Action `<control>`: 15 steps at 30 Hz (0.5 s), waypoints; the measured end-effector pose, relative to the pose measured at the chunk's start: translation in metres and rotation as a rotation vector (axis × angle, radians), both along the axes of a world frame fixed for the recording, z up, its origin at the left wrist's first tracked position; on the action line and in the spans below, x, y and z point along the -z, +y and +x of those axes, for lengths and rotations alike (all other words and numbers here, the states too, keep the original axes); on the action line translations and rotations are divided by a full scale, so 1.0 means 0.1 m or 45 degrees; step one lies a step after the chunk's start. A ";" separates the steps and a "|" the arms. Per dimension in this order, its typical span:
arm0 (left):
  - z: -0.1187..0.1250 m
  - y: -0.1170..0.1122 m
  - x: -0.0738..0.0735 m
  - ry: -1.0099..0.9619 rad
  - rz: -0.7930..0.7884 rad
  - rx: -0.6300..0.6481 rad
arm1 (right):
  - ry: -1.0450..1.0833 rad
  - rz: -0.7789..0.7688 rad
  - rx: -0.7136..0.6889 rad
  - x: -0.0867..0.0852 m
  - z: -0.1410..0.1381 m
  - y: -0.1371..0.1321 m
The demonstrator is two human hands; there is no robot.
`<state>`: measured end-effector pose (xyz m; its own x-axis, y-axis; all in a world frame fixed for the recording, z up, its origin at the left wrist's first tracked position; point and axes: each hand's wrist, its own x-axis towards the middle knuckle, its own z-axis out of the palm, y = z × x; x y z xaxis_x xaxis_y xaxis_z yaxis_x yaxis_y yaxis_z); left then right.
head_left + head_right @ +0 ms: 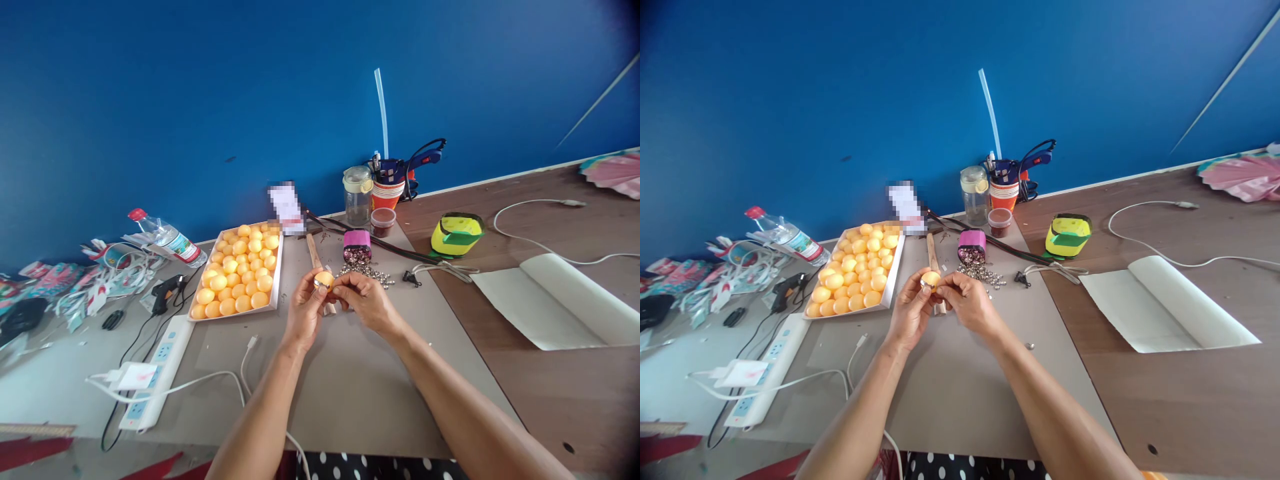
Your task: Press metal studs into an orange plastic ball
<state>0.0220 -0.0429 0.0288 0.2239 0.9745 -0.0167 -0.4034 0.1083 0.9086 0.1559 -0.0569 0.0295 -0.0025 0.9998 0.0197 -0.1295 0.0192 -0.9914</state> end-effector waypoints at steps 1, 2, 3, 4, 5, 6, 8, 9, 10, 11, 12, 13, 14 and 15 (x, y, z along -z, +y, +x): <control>0.00 0.00 0.01 0.001 0.005 0.002 | -0.002 -0.001 0.001 0.00 0.00 0.00; 0.00 0.00 0.02 0.002 0.008 0.001 | 0.001 -0.001 0.001 0.00 0.00 0.00; 0.00 0.00 0.02 0.005 0.010 -0.004 | 0.007 -0.002 0.001 0.00 0.00 0.00; 0.00 0.00 0.03 0.009 0.010 -0.009 | 0.016 -0.004 0.000 0.01 0.00 0.01; 0.00 0.00 0.03 0.013 0.010 -0.015 | 0.026 -0.006 0.000 0.01 0.00 0.01; 0.00 0.00 0.04 0.018 0.010 -0.021 | 0.034 -0.007 0.000 0.01 0.00 0.01; 0.01 -0.01 0.05 0.028 0.009 -0.032 | 0.050 -0.006 0.001 0.01 0.00 0.02; 0.01 -0.01 0.06 0.032 0.008 -0.039 | 0.057 -0.007 0.000 0.01 0.00 0.02; 0.01 -0.02 0.06 0.035 0.008 -0.048 | 0.063 -0.008 0.000 0.01 -0.01 0.02; 0.02 -0.02 0.07 0.041 0.011 -0.058 | 0.069 -0.009 -0.001 0.01 -0.01 0.02; 0.02 -0.03 0.08 0.048 0.019 -0.067 | 0.072 -0.009 0.001 0.01 -0.01 0.01; 0.03 -0.03 0.08 0.055 0.029 -0.073 | 0.072 -0.008 0.006 0.01 -0.01 0.01; 0.03 -0.04 0.09 0.063 0.041 -0.080 | 0.068 -0.005 0.013 0.00 -0.02 0.01; 0.04 -0.04 0.09 0.071 0.050 -0.086 | 0.061 -0.001 0.021 0.01 -0.02 0.01</control>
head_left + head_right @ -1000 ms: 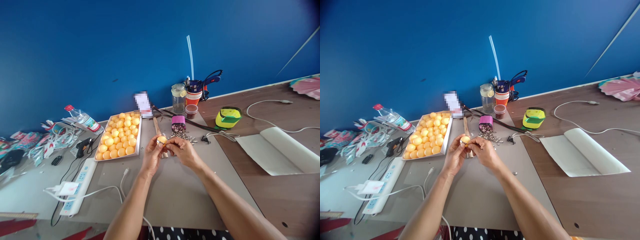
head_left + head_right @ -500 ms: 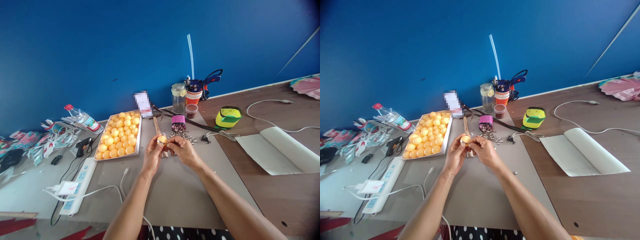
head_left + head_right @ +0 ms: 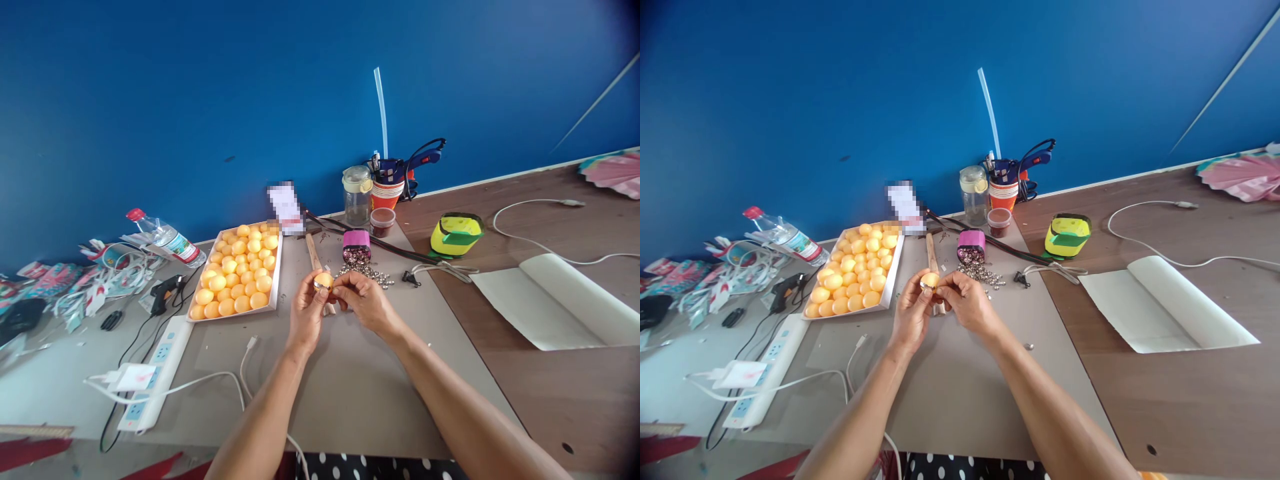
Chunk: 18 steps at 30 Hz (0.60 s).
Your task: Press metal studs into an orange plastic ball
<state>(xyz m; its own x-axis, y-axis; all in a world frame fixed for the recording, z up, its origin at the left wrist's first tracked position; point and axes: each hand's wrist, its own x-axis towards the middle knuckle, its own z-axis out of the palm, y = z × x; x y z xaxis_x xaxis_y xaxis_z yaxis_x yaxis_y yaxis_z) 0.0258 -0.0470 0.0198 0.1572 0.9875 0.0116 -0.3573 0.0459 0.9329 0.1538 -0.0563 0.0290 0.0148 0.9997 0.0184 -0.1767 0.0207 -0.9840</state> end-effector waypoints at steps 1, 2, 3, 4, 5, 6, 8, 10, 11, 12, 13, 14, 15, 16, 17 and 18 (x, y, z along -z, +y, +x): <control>0.00 0.00 0.01 0.006 0.005 -0.005 | -0.011 0.003 0.007 0.00 0.00 0.00; 0.00 -0.01 0.01 0.009 0.004 -0.008 | -0.024 0.007 0.010 0.01 -0.01 0.00; 0.00 -0.01 0.02 0.013 -0.001 -0.012 | -0.040 0.011 0.015 0.01 -0.01 -0.01; 0.00 -0.01 0.03 0.020 -0.004 -0.020 | -0.061 0.013 0.021 0.02 -0.01 -0.01; 0.00 -0.01 0.04 0.030 -0.003 -0.030 | -0.085 0.014 0.032 0.03 -0.01 -0.01; 0.00 -0.02 0.05 0.044 0.001 -0.041 | -0.112 0.011 0.041 0.05 -0.01 -0.01; 0.00 -0.02 0.05 0.070 0.009 -0.059 | -0.169 -0.006 0.053 0.07 -0.02 -0.01; 0.01 -0.02 0.04 0.060 0.001 -0.042 | -0.211 -0.031 0.057 0.09 -0.03 0.00; 0.01 -0.02 0.03 0.037 -0.011 -0.021 | -0.213 -0.041 0.061 0.10 -0.03 0.01; 0.02 -0.02 0.01 0.007 -0.031 0.005 | -0.193 -0.045 0.063 0.10 -0.02 0.02; 0.02 -0.01 0.00 -0.028 -0.056 0.030 | -0.152 -0.043 0.057 0.10 -0.01 0.03; 0.02 0.00 -0.02 -0.063 -0.089 0.052 | -0.101 -0.036 0.038 0.08 0.02 0.04; 0.02 0.01 -0.03 -0.095 -0.127 0.069 | -0.060 -0.025 0.007 0.07 0.05 0.05; 0.01 0.02 -0.05 -0.126 -0.166 0.081 | -0.040 -0.010 -0.036 0.05 0.10 0.05; 0.00 0.03 -0.06 -0.155 -0.198 0.090 | -0.070 0.005 -0.079 0.02 0.15 0.05; -0.02 0.05 -0.06 -0.183 -0.222 0.095 | -0.161 0.022 -0.123 -0.01 0.21 0.05</control>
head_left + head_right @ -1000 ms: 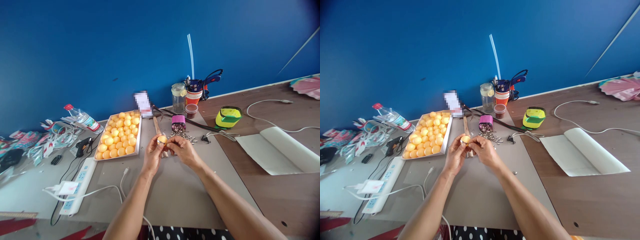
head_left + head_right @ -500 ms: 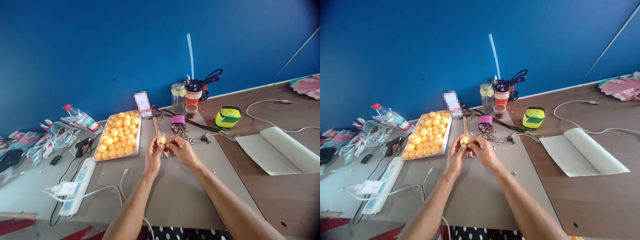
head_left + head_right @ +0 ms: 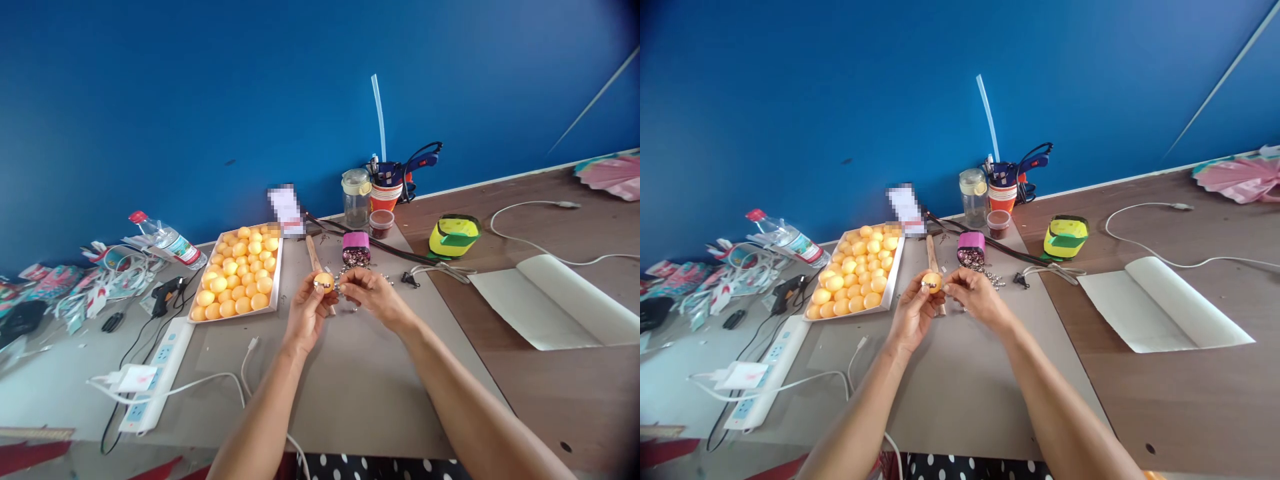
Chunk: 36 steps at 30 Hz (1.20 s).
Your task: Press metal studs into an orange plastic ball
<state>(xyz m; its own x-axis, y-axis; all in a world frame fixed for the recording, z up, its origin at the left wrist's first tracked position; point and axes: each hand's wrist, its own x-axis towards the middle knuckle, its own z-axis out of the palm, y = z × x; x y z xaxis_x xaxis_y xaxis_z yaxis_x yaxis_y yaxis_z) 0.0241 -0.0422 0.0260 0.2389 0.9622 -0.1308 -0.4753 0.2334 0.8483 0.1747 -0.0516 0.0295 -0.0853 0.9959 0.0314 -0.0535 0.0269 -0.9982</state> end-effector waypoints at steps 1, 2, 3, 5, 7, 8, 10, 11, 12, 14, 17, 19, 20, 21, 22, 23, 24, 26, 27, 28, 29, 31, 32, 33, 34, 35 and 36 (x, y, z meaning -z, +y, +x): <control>-0.02 0.01 0.00 -0.027 -0.016 0.002 | -0.123 0.032 -0.039 -0.02 0.05 -0.01; -0.03 0.03 -0.01 -0.052 -0.025 0.005 | -0.272 0.052 -0.078 -0.05 0.10 -0.02; -0.05 0.04 -0.01 -0.075 -0.030 0.005 | -0.440 0.053 -0.117 -0.06 0.13 -0.04; -0.07 0.06 -0.01 -0.104 -0.038 -0.004 | -0.763 0.023 -0.210 -0.08 0.16 -0.07; -0.08 0.07 -0.02 -0.117 -0.043 -0.014 | -1.031 -0.027 -0.288 -0.06 0.15 -0.10; -0.09 0.07 -0.02 -0.120 -0.041 -0.015 | -1.135 -0.044 -0.314 -0.05 0.13 -0.11; -0.08 0.07 -0.01 -0.125 -0.031 -0.007 | -1.286 -0.050 -0.332 0.00 0.10 -0.12; -0.08 0.07 -0.01 -0.125 -0.026 -0.003 | -1.332 -0.035 -0.332 0.02 0.09 -0.12; -0.08 0.07 0.00 -0.122 -0.024 0.000 | -1.364 -0.016 -0.327 0.05 0.08 -0.12; -0.07 0.06 0.00 -0.109 -0.026 -0.004 | -1.400 0.020 -0.307 0.09 0.08 -0.12; -0.07 0.06 0.01 -0.091 -0.030 -0.003 | -1.407 0.062 -0.261 0.11 0.08 -0.12; -0.07 0.06 0.02 -0.090 -0.034 0.002 | -1.356 0.090 -0.228 0.11 0.07 -0.11; -0.07 0.06 0.01 -0.091 -0.038 0.005 | -1.298 0.106 -0.206 0.10 0.06 -0.10; -0.07 0.06 0.01 -0.092 -0.043 0.004 | -1.214 0.121 -0.171 0.08 0.05 -0.09; -0.07 0.06 0.01 -0.093 -0.048 0.003 | -1.102 0.133 -0.126 0.06 0.04 -0.08; -0.07 0.06 0.00 -0.095 -0.054 0.002 | -0.969 0.135 -0.073 0.04 0.03 -0.07; -0.07 0.06 -0.01 -0.100 -0.059 0.000 | -0.822 0.121 -0.028 0.02 0.02 -0.07; -0.07 0.05 -0.02 -0.116 -0.065 0.002 | -0.542 0.035 0.010 -0.02 0.01 -0.06; -0.07 0.05 -0.02 -0.125 -0.065 0.005 | -0.430 -0.026 0.003 -0.04 0.01 -0.06; -0.07 0.05 -0.03 -0.134 -0.064 0.008 | -0.340 -0.091 -0.011 -0.05 0.02 -0.05; -0.07 0.05 -0.03 -0.140 -0.063 0.008 | -0.263 -0.148 -0.021 -0.06 0.02 -0.05; -0.07 0.04 -0.04 -0.145 -0.062 0.007 | -0.099 -0.209 -0.027 -0.06 0.03 -0.05; -0.07 0.04 -0.04 -0.145 -0.061 0.007 | 0.006 -0.214 -0.032 -0.05 0.03 -0.05; -0.07 0.04 -0.04 -0.145 -0.061 0.009 | 0.123 -0.209 -0.040 -0.05 0.03 -0.05; -0.07 0.04 -0.05 -0.145 -0.059 0.013 | 0.238 -0.197 -0.050 -0.05 0.02 -0.04; -0.07 0.04 -0.05 -0.145 -0.056 0.017 | 0.337 -0.181 -0.053 -0.05 0.02 -0.04; -0.07 0.04 -0.05 -0.143 -0.052 0.023 | 0.414 -0.167 -0.046 -0.05 0.01 -0.04</control>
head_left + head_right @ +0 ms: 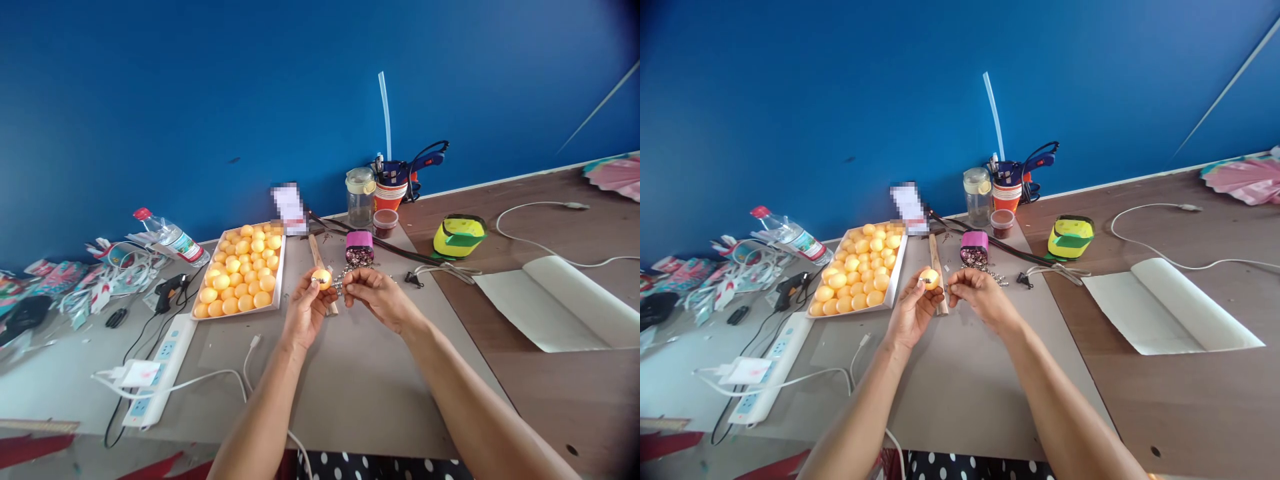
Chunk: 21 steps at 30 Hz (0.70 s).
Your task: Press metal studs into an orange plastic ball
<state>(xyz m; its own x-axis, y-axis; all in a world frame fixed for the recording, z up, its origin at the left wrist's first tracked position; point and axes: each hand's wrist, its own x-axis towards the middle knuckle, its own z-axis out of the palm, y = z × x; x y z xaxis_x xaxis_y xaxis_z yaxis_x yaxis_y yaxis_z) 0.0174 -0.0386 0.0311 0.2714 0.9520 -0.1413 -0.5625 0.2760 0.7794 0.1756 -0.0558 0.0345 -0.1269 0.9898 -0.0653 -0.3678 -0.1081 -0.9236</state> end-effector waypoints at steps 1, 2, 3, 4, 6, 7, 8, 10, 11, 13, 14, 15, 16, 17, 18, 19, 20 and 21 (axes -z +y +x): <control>0.00 0.00 0.00 0.004 0.005 0.007 | 0.053 0.008 0.016 0.00 -0.01 0.00; 0.00 -0.01 0.00 0.009 0.009 0.014 | 0.090 0.015 0.033 -0.01 -0.01 0.00; 0.01 -0.01 0.00 0.017 0.014 0.022 | 0.115 0.022 0.045 -0.02 -0.02 0.00; 0.01 -0.01 0.00 0.026 0.020 0.031 | 0.131 0.028 0.051 -0.02 -0.03 -0.01; 0.01 -0.02 0.01 0.042 0.030 0.053 | 0.138 0.040 0.046 -0.02 -0.04 -0.01; 0.01 -0.03 0.01 0.052 0.034 0.063 | 0.128 0.045 0.043 -0.02 -0.05 -0.01; 0.01 -0.03 0.01 0.060 0.038 0.072 | 0.111 0.046 0.041 -0.02 -0.06 -0.01; 0.01 -0.04 0.01 0.073 0.046 0.087 | 0.068 0.037 0.048 -0.02 -0.08 -0.01; 0.02 -0.04 0.01 0.078 0.049 0.090 | 0.045 0.029 0.054 -0.02 -0.08 -0.01; 0.02 -0.04 0.00 0.081 0.057 0.094 | -0.001 0.010 0.068 -0.02 -0.10 -0.01; 0.02 -0.05 0.00 0.080 0.062 0.096 | -0.018 0.003 0.066 -0.02 -0.10 -0.01; 0.03 -0.05 0.00 0.080 0.069 0.098 | -0.028 -0.002 0.062 -0.02 -0.11 -0.01; 0.03 -0.05 0.00 0.078 0.077 0.100 | -0.032 -0.005 0.056 -0.02 -0.11 -0.01; 0.03 -0.05 0.01 0.076 0.086 0.104 | -0.029 -0.005 0.052 -0.01 -0.12 -0.01; 0.03 -0.05 0.01 0.074 0.094 0.111 | -0.023 -0.003 0.050 -0.01 -0.12 -0.01; 0.04 -0.05 0.02 0.071 0.102 0.115 | -0.015 0.001 0.049 0.00 -0.12 -0.01; 0.04 -0.05 0.02 0.068 0.110 0.118 | -0.008 0.005 0.046 0.00 -0.13 -0.01; 0.04 -0.05 0.02 0.065 0.118 0.120 | -0.003 0.010 0.047 0.01 -0.13 -0.01</control>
<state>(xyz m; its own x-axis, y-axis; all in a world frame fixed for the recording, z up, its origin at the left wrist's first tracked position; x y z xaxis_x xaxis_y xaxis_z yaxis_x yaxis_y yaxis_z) 0.0214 -0.0433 0.0289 0.3551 0.9322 -0.0699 -0.4966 0.2514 0.8308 0.1628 -0.0564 0.0338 -0.0905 0.9942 -0.0577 -0.3691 -0.0873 -0.9253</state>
